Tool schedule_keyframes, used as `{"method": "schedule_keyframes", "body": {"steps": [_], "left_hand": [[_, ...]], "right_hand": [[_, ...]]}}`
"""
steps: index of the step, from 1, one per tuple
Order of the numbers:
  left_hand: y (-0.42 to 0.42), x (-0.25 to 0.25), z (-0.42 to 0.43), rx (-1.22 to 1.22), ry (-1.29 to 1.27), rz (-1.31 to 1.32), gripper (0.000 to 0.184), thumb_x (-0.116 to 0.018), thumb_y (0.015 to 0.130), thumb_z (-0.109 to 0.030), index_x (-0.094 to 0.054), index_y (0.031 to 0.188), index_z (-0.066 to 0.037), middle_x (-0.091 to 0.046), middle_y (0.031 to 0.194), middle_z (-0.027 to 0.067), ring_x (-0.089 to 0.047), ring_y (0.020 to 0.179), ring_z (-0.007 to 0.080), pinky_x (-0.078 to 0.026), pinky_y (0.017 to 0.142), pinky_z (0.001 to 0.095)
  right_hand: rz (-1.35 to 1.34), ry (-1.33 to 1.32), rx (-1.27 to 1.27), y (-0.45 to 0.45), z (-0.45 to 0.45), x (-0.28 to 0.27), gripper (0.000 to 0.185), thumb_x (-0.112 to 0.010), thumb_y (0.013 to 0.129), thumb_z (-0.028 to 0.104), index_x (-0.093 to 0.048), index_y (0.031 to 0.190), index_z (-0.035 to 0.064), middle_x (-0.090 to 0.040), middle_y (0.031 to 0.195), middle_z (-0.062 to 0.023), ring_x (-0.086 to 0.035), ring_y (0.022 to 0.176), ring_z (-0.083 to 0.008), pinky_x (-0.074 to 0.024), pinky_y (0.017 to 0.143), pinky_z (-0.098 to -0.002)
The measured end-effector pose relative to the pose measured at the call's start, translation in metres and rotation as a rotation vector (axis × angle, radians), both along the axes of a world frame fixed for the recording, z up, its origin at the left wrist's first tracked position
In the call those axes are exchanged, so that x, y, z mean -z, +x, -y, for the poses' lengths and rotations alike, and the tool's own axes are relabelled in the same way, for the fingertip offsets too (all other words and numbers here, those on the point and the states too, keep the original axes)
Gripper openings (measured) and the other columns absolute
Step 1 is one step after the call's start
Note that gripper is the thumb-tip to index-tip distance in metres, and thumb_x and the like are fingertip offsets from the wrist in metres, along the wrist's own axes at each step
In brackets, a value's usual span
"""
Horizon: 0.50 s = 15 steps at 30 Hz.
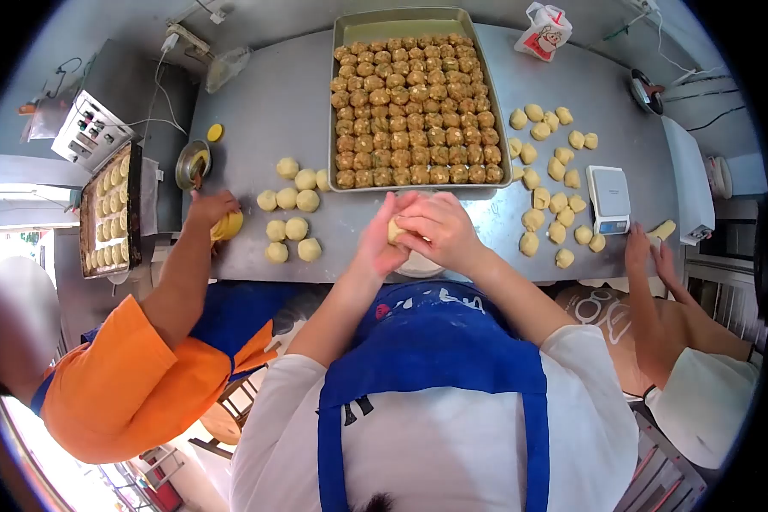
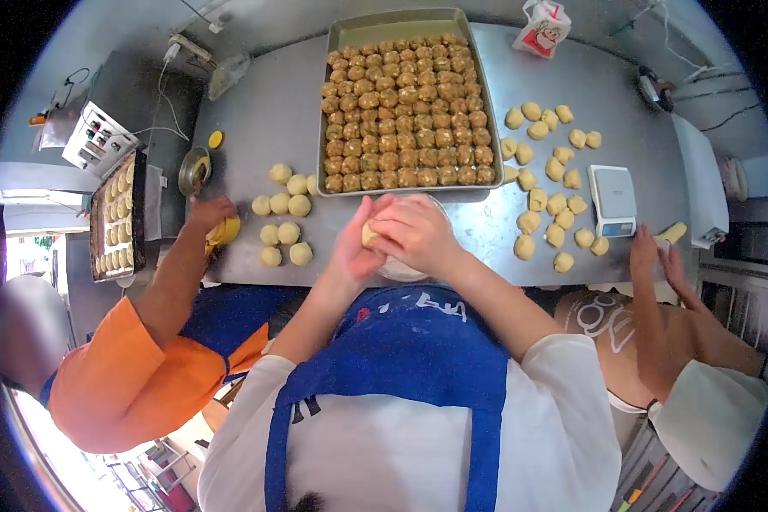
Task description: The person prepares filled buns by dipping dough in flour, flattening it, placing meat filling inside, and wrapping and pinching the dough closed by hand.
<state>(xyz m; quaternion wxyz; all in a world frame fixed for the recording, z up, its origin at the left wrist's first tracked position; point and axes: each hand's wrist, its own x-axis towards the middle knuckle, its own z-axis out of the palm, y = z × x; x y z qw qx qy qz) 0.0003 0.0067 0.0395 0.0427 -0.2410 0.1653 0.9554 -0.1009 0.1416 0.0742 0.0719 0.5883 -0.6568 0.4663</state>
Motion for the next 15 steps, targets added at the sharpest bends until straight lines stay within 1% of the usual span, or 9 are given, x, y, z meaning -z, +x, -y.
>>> {"method": "schedule_keyframes", "body": {"steps": [1, 3, 5, 6, 7, 9, 10, 14, 15], "left_hand": [[0.003, -0.001, 0.005, -0.023, -0.182, 0.047, 0.063, -0.038, 0.105, -0.053, -0.043, 0.146, -0.006, -0.048, 0.146, 0.0164, -0.047, 0.136, 0.0272, -0.036, 0.116, 0.0412], [0.007, -0.014, 0.008, -0.001, -0.276, 0.084, 0.068, -0.035, 0.103, -0.058, -0.042, 0.147, -0.007, -0.047, 0.147, 0.0147, -0.045, 0.137, 0.0259, -0.036, 0.116, 0.0412], [0.008, -0.041, 0.003, 0.009, -0.371, 0.111, 0.073, -0.032, 0.102, -0.064, -0.04, 0.149, -0.008, -0.045, 0.148, 0.0131, -0.044, 0.138, 0.0245, -0.035, 0.116, 0.0413], [0.011, -0.059, -0.01, 0.026, -0.152, 0.013, 0.08, -0.027, 0.099, -0.07, -0.038, 0.15, -0.009, -0.044, 0.149, 0.0117, -0.043, 0.139, 0.0243, -0.035, 0.116, 0.0408], [0.015, -0.067, -0.018, 0.042, 0.071, -0.076, 0.087, -0.023, 0.096, -0.076, -0.036, 0.151, -0.01, -0.043, 0.15, 0.0104, -0.043, 0.14, 0.0241, -0.035, 0.116, 0.0404], [0.017, -0.065, -0.014, 0.001, -0.021, -0.085, 0.09, -0.021, 0.094, -0.078, -0.031, 0.152, -0.01, -0.04, 0.152, 0.01, -0.04, 0.141, 0.0241, -0.033, 0.116, 0.0401], [0.016, -0.064, -0.009, -0.026, -0.121, -0.095, 0.093, -0.019, 0.093, -0.08, -0.027, 0.154, -0.01, -0.038, 0.154, 0.0096, -0.037, 0.143, 0.0242, -0.032, 0.117, 0.0398], [0.01, -0.065, -0.003, -0.099, -0.507, -0.129, 0.106, -0.012, 0.087, -0.086, -0.011, 0.16, -0.01, -0.026, 0.161, 0.008, -0.025, 0.15, 0.0245, -0.025, 0.121, 0.0386], [0.011, -0.07, -0.002, -0.095, -0.507, -0.131, 0.106, -0.012, 0.087, -0.086, -0.011, 0.16, -0.01, -0.026, 0.161, 0.008, -0.025, 0.15, 0.0245, -0.025, 0.121, 0.0386]], "right_hand": [[-0.044, 0.019, -0.034, -0.002, 0.004, -0.014, 0.033, -0.079, 0.077, 0.02, -0.067, 0.105, 0.0085, -0.065, 0.107, -0.0089, -0.064, 0.095, -0.0284, -0.0497, 0.084, -0.0393], [-0.089, 0.036, -0.066, 0.002, 0.011, -0.029, 0.031, -0.077, 0.076, 0.019, -0.067, 0.104, 0.0092, -0.063, 0.109, -0.0097, -0.062, 0.099, -0.0303, -0.0482, 0.086, -0.0409], [0.132, 0.007, 0.032, 0.007, 0.02, -0.036, 0.032, -0.071, 0.08, 0.021, -0.065, 0.109, 0.0101, -0.059, 0.113, -0.014, -0.057, 0.108, -0.0341, -0.0464, 0.089, -0.0435], [0.302, 0.042, 0.078, 0.018, 0.025, -0.031, 0.043, -0.064, 0.085, 0.034, -0.061, 0.119, 0.0088, -0.056, 0.121, -0.0184, -0.054, 0.113, -0.0372, -0.043, 0.095, -0.0472], [0.303, 0.045, 0.073, 0.027, 0.03, -0.034, 0.043, -0.064, 0.085, 0.034, -0.061, 0.119, 0.0088, -0.056, 0.121, -0.0184, -0.054, 0.113, -0.0372, -0.043, 0.095, -0.0472], [0.191, -0.191, -0.079, 0.037, 0.04, -0.046, 0.058, -0.058, 0.088, 0.049, -0.057, 0.126, 0.0056, -0.054, 0.129, -0.0186, -0.053, 0.114, -0.0383, -0.0393, 0.099, -0.0509], [0.177, -0.216, -0.075, 0.037, 0.043, -0.054, 0.064, -0.05, 0.092, 0.056, -0.055, 0.128, 0.0036, -0.053, 0.132, -0.0184, -0.052, 0.116, -0.0386, -0.034, 0.104, -0.0533], [0.175, -0.237, 0.081, 0.035, 0.069, -0.049, 0.056, -0.045, 0.093, 0.05, -0.061, 0.117, 0.0023, -0.062, 0.115, -0.0177, -0.056, 0.105, -0.0372, -0.0382, 0.099, -0.0489], [0.349, -0.131, 0.045, 0.033, 0.076, -0.025, 0.048, -0.049, 0.092, 0.041, -0.059, 0.121, 0.004, -0.06, 0.117, -0.0175, -0.054, 0.11, -0.0374, -0.0345, 0.103, -0.0499]]}}
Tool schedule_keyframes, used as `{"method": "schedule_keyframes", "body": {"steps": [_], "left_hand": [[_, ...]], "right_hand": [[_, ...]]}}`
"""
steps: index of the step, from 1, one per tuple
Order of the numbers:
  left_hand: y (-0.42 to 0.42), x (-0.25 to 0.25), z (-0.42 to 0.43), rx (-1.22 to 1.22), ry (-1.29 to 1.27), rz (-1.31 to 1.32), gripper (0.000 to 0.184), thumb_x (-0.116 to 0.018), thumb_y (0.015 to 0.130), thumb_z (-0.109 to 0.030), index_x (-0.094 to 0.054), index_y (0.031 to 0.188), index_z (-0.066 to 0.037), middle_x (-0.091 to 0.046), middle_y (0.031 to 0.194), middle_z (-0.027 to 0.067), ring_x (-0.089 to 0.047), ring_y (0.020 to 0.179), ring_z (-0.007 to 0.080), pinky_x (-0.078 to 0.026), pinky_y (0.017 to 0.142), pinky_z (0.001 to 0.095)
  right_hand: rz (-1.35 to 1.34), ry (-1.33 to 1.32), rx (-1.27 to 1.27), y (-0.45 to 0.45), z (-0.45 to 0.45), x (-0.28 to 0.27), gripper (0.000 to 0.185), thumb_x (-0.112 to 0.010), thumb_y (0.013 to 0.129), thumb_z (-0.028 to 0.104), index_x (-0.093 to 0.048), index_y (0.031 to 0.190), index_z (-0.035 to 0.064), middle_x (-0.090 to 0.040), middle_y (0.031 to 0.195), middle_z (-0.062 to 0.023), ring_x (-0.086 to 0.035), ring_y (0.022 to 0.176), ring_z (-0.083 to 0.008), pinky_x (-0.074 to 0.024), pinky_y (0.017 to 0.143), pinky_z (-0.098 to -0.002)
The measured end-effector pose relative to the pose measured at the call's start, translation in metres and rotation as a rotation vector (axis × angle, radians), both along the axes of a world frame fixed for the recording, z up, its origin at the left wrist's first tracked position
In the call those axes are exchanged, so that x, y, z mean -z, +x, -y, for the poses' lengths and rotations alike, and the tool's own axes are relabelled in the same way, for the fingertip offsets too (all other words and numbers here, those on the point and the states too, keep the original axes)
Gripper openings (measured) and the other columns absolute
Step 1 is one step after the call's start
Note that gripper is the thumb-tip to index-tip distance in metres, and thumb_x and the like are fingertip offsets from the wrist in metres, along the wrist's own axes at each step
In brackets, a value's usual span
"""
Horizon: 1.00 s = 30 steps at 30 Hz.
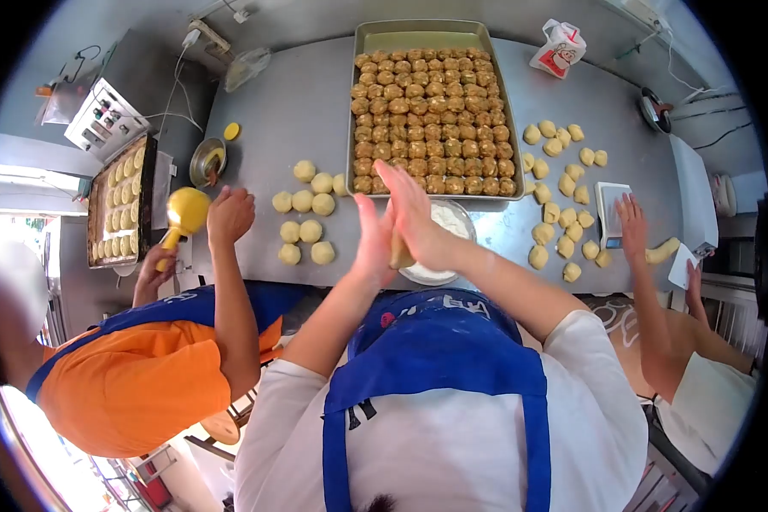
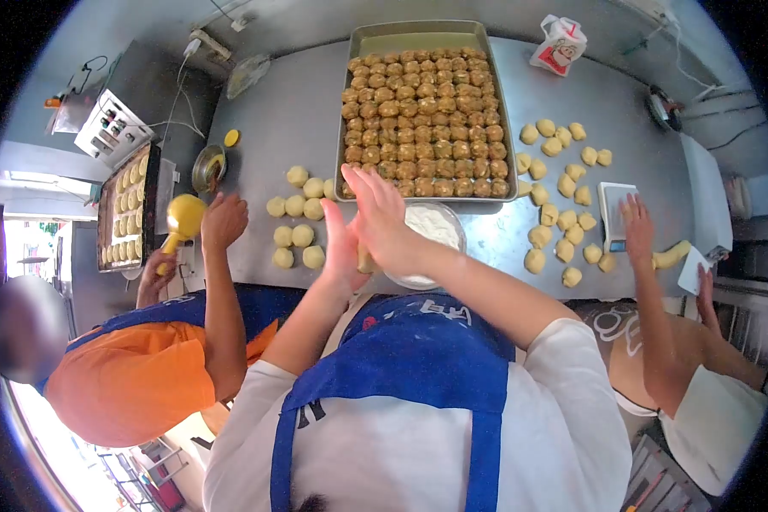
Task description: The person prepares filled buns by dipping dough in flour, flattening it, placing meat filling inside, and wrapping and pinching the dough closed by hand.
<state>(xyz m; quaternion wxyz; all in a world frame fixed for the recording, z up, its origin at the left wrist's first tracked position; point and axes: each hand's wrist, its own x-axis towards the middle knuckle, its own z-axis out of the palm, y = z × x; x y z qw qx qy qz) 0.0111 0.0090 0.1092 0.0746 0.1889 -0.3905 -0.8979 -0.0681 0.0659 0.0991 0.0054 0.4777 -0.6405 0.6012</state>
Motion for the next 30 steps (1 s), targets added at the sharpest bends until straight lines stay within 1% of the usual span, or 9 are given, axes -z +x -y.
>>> {"method": "schedule_keyframes", "body": {"steps": [2, 5, 12, 14, 18, 20, 22, 27, 30], "left_hand": [[0.003, -0.02, 0.003, -0.063, 0.119, -0.033, 0.099, -0.016, 0.089, -0.085, -0.031, 0.153, -0.011, -0.041, 0.153, 0.0082, -0.041, 0.141, 0.0236, -0.036, 0.115, 0.0389], [0.018, 0.007, -0.015, -0.216, 0.017, 0.013, 0.096, -0.015, 0.09, -0.084, -0.04, 0.145, -0.01, -0.046, 0.145, 0.0054, -0.045, 0.135, 0.0207, -0.038, 0.112, 0.0358], [0.005, -0.015, -0.02, -0.141, 0.113, 0.072, 0.103, -0.017, 0.084, -0.09, -0.042, 0.144, -0.01, -0.049, 0.143, 0.0055, -0.048, 0.132, 0.0202, -0.041, 0.108, 0.035], [-0.003, -0.014, -0.017, -0.003, 0.311, 0.107, 0.107, -0.017, 0.081, -0.092, -0.039, 0.148, -0.011, -0.047, 0.146, 0.0063, -0.048, 0.134, 0.0215, -0.041, 0.108, 0.0354], [-0.02, -0.014, -0.02, 0.064, 0.395, 0.226, 0.114, -0.02, 0.077, -0.095, -0.028, 0.155, -0.013, -0.043, 0.151, 0.0082, -0.046, 0.137, 0.0237, -0.041, 0.109, 0.037], [-0.021, -0.016, -0.012, 0.2, 0.295, 0.136, 0.115, -0.021, 0.077, -0.095, -0.021, 0.158, -0.013, -0.041, 0.152, 0.0084, -0.046, 0.137, 0.0234, -0.041, 0.109, 0.0378], [-0.012, -0.018, 0.004, 0.347, 0.226, 0.052, 0.115, -0.024, 0.078, -0.095, -0.018, 0.159, -0.013, -0.039, 0.154, 0.0089, -0.045, 0.137, 0.0238, -0.039, 0.111, 0.0382], [-0.045, -0.039, 0.022, -0.279, 0.484, -0.33, 0.109, -0.034, 0.082, -0.09, -0.028, 0.153, -0.008, -0.042, 0.152, 0.0117, -0.049, 0.134, 0.0277, -0.035, 0.116, 0.0416], [-0.043, 0.016, 0.028, -0.128, 0.717, -0.369, 0.1, -0.038, 0.084, -0.085, -0.043, 0.144, -0.005, -0.051, 0.144, 0.0127, -0.052, 0.13, 0.0289, -0.036, 0.116, 0.0467]], "right_hand": [[0.174, 0.089, -0.055, -0.001, 0.004, -0.005, 0.044, -0.054, 0.091, 0.033, -0.058, 0.126, 0.0057, -0.059, 0.119, -0.0172, -0.052, 0.114, -0.0375, -0.0307, 0.107, -0.0509], [0.044, -0.15, -0.185, -0.005, -0.008, -0.018, 0.021, -0.054, 0.073, 0.023, -0.061, 0.081, 0.0049, -0.06, 0.084, -0.0103, -0.05, 0.086, -0.0303, -0.039, 0.093, -0.0441], [0.004, -0.039, -0.213, -0.016, -0.015, -0.031, 0.016, -0.055, 0.087, 0.018, -0.066, 0.083, 0.0069, -0.059, 0.072, -0.0081, -0.052, 0.071, -0.0245, -0.0422, 0.084, -0.0371], [1.317, 0.063, -0.432, -0.022, -0.007, -0.028, 0.031, -0.045, 0.098, 0.026, -0.066, 0.098, 0.005, -0.064, 0.076, -0.0066, -0.055, 0.072, -0.0181, -0.044, 0.079, -0.0322], [0.653, 0.121, -0.213, -0.042, -0.008, 0.017, 0.046, -0.036, 0.105, 0.039, -0.064, 0.114, 0.0034, -0.068, 0.097, -0.0095, -0.062, 0.09, -0.0169, -0.0475, 0.077, -0.0311], [0.763, 0.014, -0.259, -0.05, -0.011, 0.004, 0.037, -0.049, 0.101, 0.035, -0.065, 0.113, 0.0038, -0.067, 0.105, -0.01, -0.063, 0.093, -0.0201, -0.0485, 0.081, -0.0325], [-0.315, 0.09, -0.064, -0.072, -0.026, -0.029, 0.025, -0.064, 0.089, 0.022, -0.067, 0.109, 0.0065, -0.065, 0.11, -0.0109, -0.063, 0.093, -0.0239, -0.0499, 0.084, -0.035], [-0.427, -0.221, -0.166, -0.065, -0.043, -0.064, 0.031, -0.078, 0.076, 0.019, -0.07, 0.105, 0.0137, -0.068, 0.086, -0.0053, -0.066, 0.076, -0.0257, -0.0537, 0.074, -0.0378], [-0.229, 0.129, -0.088, -0.092, -0.026, -0.044, 0.03, -0.081, 0.074, 0.027, -0.072, 0.1, 0.0142, -0.071, 0.081, -0.0047, -0.068, 0.07, -0.0234, -0.054, 0.066, -0.0373]]}}
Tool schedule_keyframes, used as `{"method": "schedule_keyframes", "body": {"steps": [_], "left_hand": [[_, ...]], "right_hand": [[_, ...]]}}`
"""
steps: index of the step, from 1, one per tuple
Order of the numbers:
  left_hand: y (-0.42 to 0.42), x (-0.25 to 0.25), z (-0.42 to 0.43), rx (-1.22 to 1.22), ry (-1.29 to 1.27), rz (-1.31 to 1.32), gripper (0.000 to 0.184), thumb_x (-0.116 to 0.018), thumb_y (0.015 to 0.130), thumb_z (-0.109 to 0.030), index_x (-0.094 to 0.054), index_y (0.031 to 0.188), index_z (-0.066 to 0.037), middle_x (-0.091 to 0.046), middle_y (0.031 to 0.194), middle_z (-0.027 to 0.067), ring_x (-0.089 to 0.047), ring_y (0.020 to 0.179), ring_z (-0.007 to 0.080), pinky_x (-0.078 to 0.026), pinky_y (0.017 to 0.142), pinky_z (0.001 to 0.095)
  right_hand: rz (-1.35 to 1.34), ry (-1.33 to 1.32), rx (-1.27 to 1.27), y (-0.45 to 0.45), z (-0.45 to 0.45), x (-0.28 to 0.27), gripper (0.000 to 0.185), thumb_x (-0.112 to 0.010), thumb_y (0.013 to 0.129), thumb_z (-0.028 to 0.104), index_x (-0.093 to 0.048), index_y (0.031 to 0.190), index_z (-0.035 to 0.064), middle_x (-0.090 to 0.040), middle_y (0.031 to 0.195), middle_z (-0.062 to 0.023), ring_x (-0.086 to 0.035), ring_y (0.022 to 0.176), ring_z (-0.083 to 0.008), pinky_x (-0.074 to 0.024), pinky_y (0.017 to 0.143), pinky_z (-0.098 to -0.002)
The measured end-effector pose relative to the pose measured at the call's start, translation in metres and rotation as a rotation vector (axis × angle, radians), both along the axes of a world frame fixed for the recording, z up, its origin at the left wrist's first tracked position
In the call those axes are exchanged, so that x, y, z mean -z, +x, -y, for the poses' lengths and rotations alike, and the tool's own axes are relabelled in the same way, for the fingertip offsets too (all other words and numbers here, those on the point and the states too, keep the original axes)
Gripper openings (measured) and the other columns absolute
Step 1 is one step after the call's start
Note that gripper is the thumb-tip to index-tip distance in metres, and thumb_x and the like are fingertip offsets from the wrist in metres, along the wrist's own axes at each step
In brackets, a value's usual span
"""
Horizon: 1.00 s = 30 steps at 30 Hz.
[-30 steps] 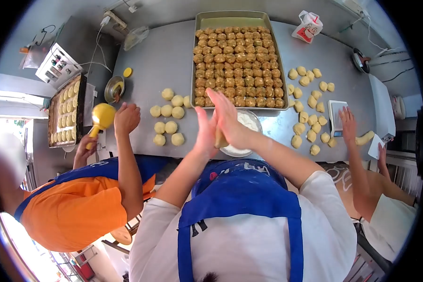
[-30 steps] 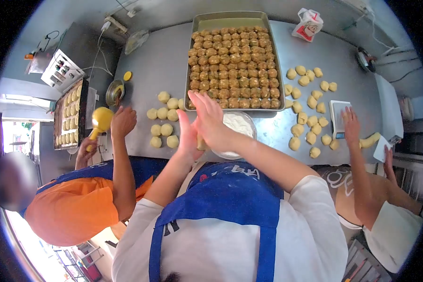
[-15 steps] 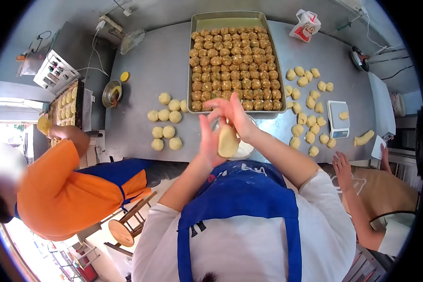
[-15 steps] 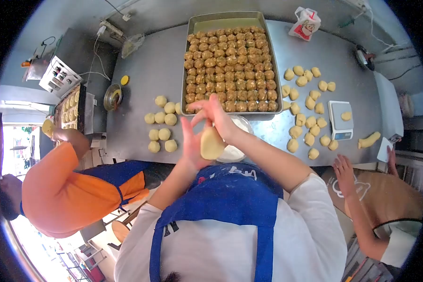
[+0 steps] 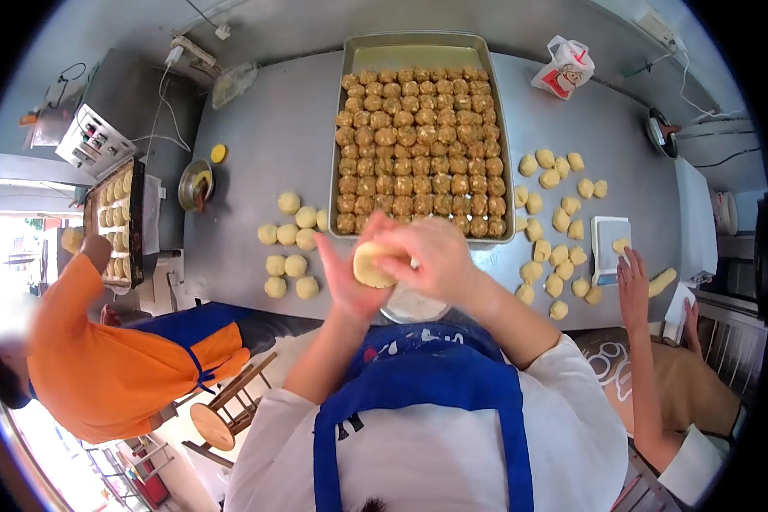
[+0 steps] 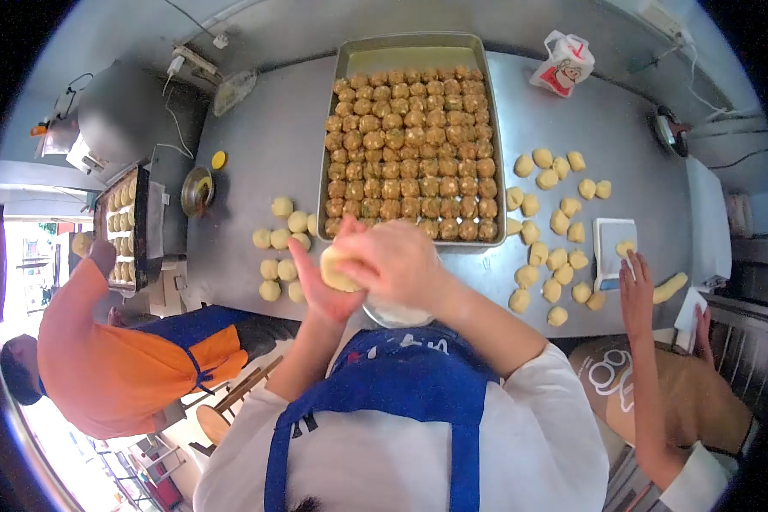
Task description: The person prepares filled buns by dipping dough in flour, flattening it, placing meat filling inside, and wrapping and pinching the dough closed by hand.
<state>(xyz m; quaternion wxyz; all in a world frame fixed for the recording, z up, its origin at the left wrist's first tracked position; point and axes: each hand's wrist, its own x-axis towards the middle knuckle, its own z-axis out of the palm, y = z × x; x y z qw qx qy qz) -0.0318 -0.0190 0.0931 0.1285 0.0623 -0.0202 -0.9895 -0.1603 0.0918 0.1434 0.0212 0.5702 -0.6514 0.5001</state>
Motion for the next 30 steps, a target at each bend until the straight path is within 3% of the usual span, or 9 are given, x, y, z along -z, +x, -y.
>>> {"method": "schedule_keyframes", "body": {"steps": [4, 6, 8, 10, 14, 19, 24, 26, 30], "left_hand": [[0.004, 0.036, -0.006, 0.039, -0.026, 0.569, 0.057, -0.038, 0.105, -0.051, -0.053, 0.134, -0.004, -0.058, 0.136, 0.0133, -0.053, 0.128, 0.03, -0.038, 0.113, 0.0515], [0.006, 0.031, -0.003, 0.062, 0.0, 0.604, 0.05, -0.04, 0.106, -0.043, -0.053, 0.134, -0.004, -0.059, 0.135, 0.0139, -0.054, 0.128, 0.0318, -0.039, 0.113, 0.0507], [0.01, 0.031, -0.004, 0.094, 0.028, 0.646, 0.044, -0.041, 0.107, -0.036, -0.053, 0.134, -0.003, -0.06, 0.133, 0.0145, -0.054, 0.127, 0.0336, -0.039, 0.113, 0.0499], [0.015, 0.038, -0.009, 0.081, -0.091, 0.67, 0.04, -0.051, 0.104, -0.029, -0.052, 0.133, -0.002, -0.061, 0.13, 0.0152, -0.056, 0.124, 0.0327, -0.043, 0.109, 0.048], [0.025, 0.045, -0.015, -0.004, -0.358, 0.805, 0.039, -0.058, 0.102, -0.022, -0.051, 0.134, 0.0, -0.06, 0.129, 0.0157, -0.058, 0.122, 0.0292, -0.047, 0.104, 0.0452], [0.03, 0.043, -0.013, 0.066, -0.31, 0.742, 0.039, -0.063, 0.099, -0.02, -0.053, 0.131, 0.001, -0.063, 0.125, 0.0139, -0.063, 0.114, 0.0263, -0.052, 0.098, 0.0432], [0.015, 0.035, -0.015, 0.099, -0.505, 0.626, 0.039, -0.062, 0.1, -0.022, -0.054, 0.132, 0.0, -0.063, 0.124, 0.0119, -0.062, 0.115, 0.0245, -0.052, 0.098, 0.0418], [0.003, 0.033, -0.017, 0.03, -0.546, 0.652, 0.04, -0.062, 0.1, -0.022, -0.053, 0.133, -0.001, -0.063, 0.126, 0.0113, -0.062, 0.115, 0.0237, -0.052, 0.098, 0.041], [0.002, 0.026, -0.017, 0.062, -0.371, 0.551, 0.04, -0.061, 0.1, -0.019, -0.052, 0.133, 0.003, -0.063, 0.123, 0.0113, -0.063, 0.114, 0.0213, -0.052, 0.097, 0.0366]], "right_hand": [[0.333, 0.192, 0.256, -0.102, 0.014, 0.066, 0.018, -0.075, 0.082, 0.025, -0.074, 0.093, 0.0119, -0.07, 0.079, -0.0071, -0.067, 0.073, -0.0281, -0.0542, 0.073, -0.0393], [-0.02, 0.382, 0.427, -0.18, 0.024, 0.118, 0.021, -0.074, 0.083, 0.026, -0.072, 0.097, 0.0102, -0.07, 0.104, -0.0101, -0.067, 0.098, -0.0264, -0.0528, 0.085, -0.0419], [-0.332, 0.463, 0.379, -0.227, 0.024, 0.152, 0.025, -0.072, 0.085, 0.026, -0.069, 0.104, 0.009, -0.057, 0.133, -0.0151, -0.053, 0.126, -0.0317, -0.0469, 0.099, -0.045], [-0.473, 0.472, 0.316, -0.243, 0.023, 0.161, 0.029, -0.071, 0.086, 0.026, -0.065, 0.109, 0.0096, -0.043, 0.144, -0.0181, -0.039, 0.136, -0.0391, -0.04, 0.109, -0.0481], [-0.417, 0.511, 0.292, -0.247, 0.013, 0.157, 0.035, -0.072, 0.084, 0.023, -0.06, 0.114, 0.0085, -0.039, 0.143, -0.0208, -0.037, 0.134, -0.0431, -0.0371, 0.11, -0.0483], [-0.269, 0.573, 0.292, -0.238, -0.004, 0.164, 0.035, -0.071, 0.085, 0.019, -0.058, 0.116, 0.0079, -0.06, 0.123, -0.0167, -0.056, 0.117, -0.0359, -0.0465, 0.099, -0.0449], [0.159, 0.156, 0.453, -0.17, 0.006, 0.117, 0.045, -0.07, 0.086, 0.02, -0.054, 0.125, 0.004, -0.066, 0.114, -0.0184, -0.065, 0.104, -0.0336, -0.0524, 0.089, -0.0408], [0.406, 0.067, 0.28, -0.115, -0.002, 0.08, 0.049, -0.071, 0.085, 0.022, -0.054, 0.127, 0.0029, -0.069, 0.108, -0.015, -0.069, 0.093, -0.0268, -0.0549, 0.08, -0.0361], [0.098, 0.288, -0.08, -0.045, -0.025, 0.033, 0.059, -0.076, 0.082, 0.03, -0.053, 0.13, 0.0043, -0.069, 0.104, -0.015, -0.069, 0.094, -0.0311, -0.0548, 0.083, -0.0391]]}}
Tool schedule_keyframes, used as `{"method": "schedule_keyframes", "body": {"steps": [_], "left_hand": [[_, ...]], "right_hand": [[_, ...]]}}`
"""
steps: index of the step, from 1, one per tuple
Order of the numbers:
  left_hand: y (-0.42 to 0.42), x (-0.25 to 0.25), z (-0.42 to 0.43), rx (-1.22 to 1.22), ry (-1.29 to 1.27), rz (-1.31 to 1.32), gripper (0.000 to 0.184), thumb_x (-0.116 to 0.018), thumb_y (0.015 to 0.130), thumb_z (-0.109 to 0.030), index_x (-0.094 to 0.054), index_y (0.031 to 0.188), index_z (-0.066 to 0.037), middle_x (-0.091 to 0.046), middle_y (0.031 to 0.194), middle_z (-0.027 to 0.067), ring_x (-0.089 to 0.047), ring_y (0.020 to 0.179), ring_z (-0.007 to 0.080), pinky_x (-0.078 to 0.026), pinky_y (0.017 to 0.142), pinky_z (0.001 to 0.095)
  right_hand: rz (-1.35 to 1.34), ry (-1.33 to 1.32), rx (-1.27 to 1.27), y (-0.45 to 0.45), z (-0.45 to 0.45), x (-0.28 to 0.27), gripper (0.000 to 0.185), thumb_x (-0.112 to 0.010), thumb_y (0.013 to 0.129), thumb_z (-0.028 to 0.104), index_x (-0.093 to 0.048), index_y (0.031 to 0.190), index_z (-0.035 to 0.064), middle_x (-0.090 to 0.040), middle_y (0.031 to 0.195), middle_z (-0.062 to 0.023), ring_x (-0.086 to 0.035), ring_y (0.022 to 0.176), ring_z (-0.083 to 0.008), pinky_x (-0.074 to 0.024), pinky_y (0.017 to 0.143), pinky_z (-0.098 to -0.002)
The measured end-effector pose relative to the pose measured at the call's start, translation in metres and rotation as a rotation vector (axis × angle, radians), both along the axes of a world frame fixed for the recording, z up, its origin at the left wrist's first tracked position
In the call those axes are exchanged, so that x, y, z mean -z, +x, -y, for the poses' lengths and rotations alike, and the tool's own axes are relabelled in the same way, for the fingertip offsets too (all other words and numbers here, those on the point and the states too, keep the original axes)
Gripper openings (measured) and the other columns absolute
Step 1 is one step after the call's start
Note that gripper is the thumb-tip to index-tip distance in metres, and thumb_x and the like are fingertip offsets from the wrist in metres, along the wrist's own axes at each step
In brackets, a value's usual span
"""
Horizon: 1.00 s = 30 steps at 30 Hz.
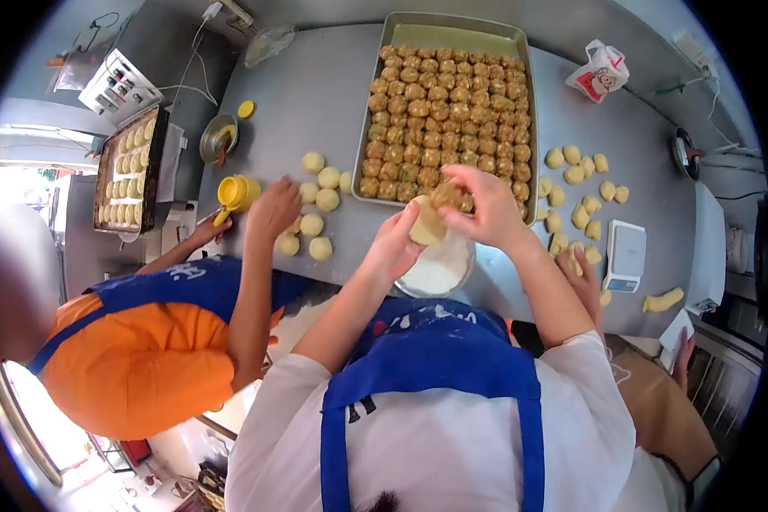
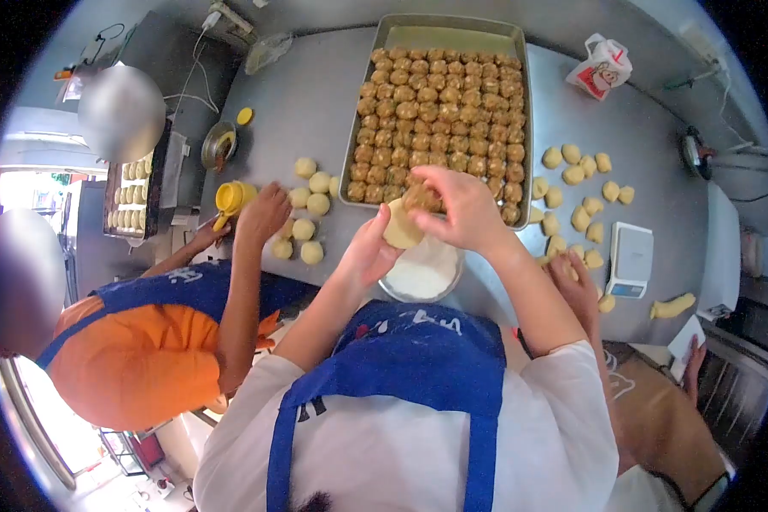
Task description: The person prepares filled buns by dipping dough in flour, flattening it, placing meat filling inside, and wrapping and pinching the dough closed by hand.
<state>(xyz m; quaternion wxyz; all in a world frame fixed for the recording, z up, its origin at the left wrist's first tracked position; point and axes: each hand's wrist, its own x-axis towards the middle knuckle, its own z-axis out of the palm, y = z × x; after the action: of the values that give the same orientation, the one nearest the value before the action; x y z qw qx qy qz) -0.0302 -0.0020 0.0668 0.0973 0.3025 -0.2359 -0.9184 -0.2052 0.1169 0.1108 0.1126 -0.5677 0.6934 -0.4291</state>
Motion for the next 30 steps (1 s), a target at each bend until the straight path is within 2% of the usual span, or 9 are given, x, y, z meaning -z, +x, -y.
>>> {"method": "schedule_keyframes", "body": {"steps": [2, 8, 12, 16, 17, 21, 24, 25, 30], "left_hand": [[0.009, -0.004, -0.002, 0.055, 0.092, -0.064, 0.041, -0.061, 0.1, -0.018, -0.051, 0.134, 0.002, -0.063, 0.123, 0.0109, -0.063, 0.114, 0.0206, -0.052, 0.097, 0.0361], [0.041, -0.039, 0.003, 0.331, 0.011, -0.221, 0.041, -0.056, 0.103, -0.024, -0.049, 0.136, -0.001, -0.059, 0.131, 0.0084, -0.059, 0.118, 0.0188, -0.047, 0.103, 0.0355], [0.043, -0.025, -0.009, 0.103, 0.033, -0.207, 0.041, -0.055, 0.103, -0.024, -0.049, 0.136, -0.001, -0.059, 0.131, 0.0092, -0.059, 0.12, 0.0199, -0.047, 0.104, 0.0367], [0.055, -0.056, -0.012, 0.261, -0.007, -0.226, 0.04, -0.051, 0.105, -0.026, -0.047, 0.137, -0.002, -0.058, 0.131, 0.0092, -0.056, 0.123, 0.0205, -0.044, 0.107, 0.0375], [0.053, -0.057, -0.02, 0.217, -0.009, -0.211, 0.039, -0.049, 0.106, -0.026, -0.047, 0.137, -0.003, -0.058, 0.131, 0.0091, -0.056, 0.123, 0.0202, -0.044, 0.108, 0.0379], [0.037, -0.051, -0.029, 0.007, 0.03, -0.342, 0.039, -0.045, 0.107, -0.027, -0.046, 0.138, -0.004, -0.057, 0.132, 0.0087, -0.056, 0.123, 0.0195, -0.044, 0.107, 0.0388], [0.044, -0.053, -0.022, -0.007, -0.139, -0.222, 0.038, -0.042, 0.108, -0.027, -0.045, 0.139, -0.005, -0.054, 0.135, 0.0084, -0.055, 0.124, 0.0188, -0.044, 0.107, 0.0392], [0.049, -0.069, -0.022, 0.004, -0.125, -0.111, 0.038, -0.039, 0.109, -0.027, -0.044, 0.14, -0.005, -0.052, 0.137, 0.0086, -0.054, 0.125, 0.0189, -0.044, 0.106, 0.0398], [0.041, -0.068, -0.033, 0.026, -0.087, -0.194, 0.038, -0.042, 0.109, -0.027, -0.043, 0.141, -0.007, -0.053, 0.133, 0.0085, -0.053, 0.124, 0.0188, -0.046, 0.104, 0.0387]], "right_hand": [[-0.162, 0.061, -0.016, 0.02, 0.0, -0.002, 0.066, -0.079, 0.078, 0.036, -0.054, 0.131, 0.0044, -0.068, 0.109, -0.016, -0.067, 0.102, -0.0323, -0.0533, 0.088, -0.0406], [0.5, 0.002, -0.199, 0.061, -0.001, 0.019, 0.079, -0.088, 0.067, 0.031, -0.052, 0.132, 0.0038, -0.062, 0.124, -0.0152, -0.061, 0.115, -0.0294, -0.0473, 0.099, -0.0391], [0.402, -0.329, 0.283, 0.113, 0.004, 0.011, 0.058, -0.086, 0.067, 0.023, -0.063, 0.118, 0.0055, -0.063, 0.12, -0.014, -0.062, 0.11, -0.0277, -0.0477, 0.098, -0.0381], [0.424, -0.022, -0.124, 0.076, -0.016, -0.012, 0.048, -0.083, 0.069, 0.023, -0.065, 0.11, 0.0064, -0.062, 0.119, -0.0154, -0.064, 0.103, -0.0292, -0.0482, 0.095, -0.0401], [0.219, -0.132, -0.228, 0.068, -0.009, -0.007, 0.045, -0.081, 0.072, 0.024, -0.065, 0.11, 0.0066, -0.062, 0.12, -0.0156, -0.062, 0.107, -0.0299, -0.0467, 0.096, -0.0418], [0.277, -0.417, 0.265, 0.102, 0.009, 0.017, 0.041, -0.076, 0.075, 0.023, -0.065, 0.111, 0.0063, -0.06, 0.123, -0.0176, -0.055, 0.117, -0.0357, -0.0416, 0.102, -0.046], [0.229, -0.436, 0.105, 0.105, 0.003, -0.01, 0.04, -0.074, 0.077, 0.024, -0.065, 0.111, 0.006, -0.06, 0.126, -0.0172, -0.055, 0.118, -0.0358, -0.0422, 0.102, -0.0462], [0.276, -0.23, 0.014, 0.095, -0.005, -0.017, 0.038, -0.07, 0.078, 0.024, -0.064, 0.111, 0.0055, -0.06, 0.128, -0.016, -0.055, 0.12, -0.0352, -0.0428, 0.103, -0.0464], [0.047, -0.255, -0.081, 0.086, 0.009, -0.009, 0.033, -0.066, 0.079, 0.019, -0.064, 0.109, 0.005, -0.059, 0.129, -0.0162, -0.056, 0.12, -0.0347, -0.0438, 0.102, -0.0457]]}}
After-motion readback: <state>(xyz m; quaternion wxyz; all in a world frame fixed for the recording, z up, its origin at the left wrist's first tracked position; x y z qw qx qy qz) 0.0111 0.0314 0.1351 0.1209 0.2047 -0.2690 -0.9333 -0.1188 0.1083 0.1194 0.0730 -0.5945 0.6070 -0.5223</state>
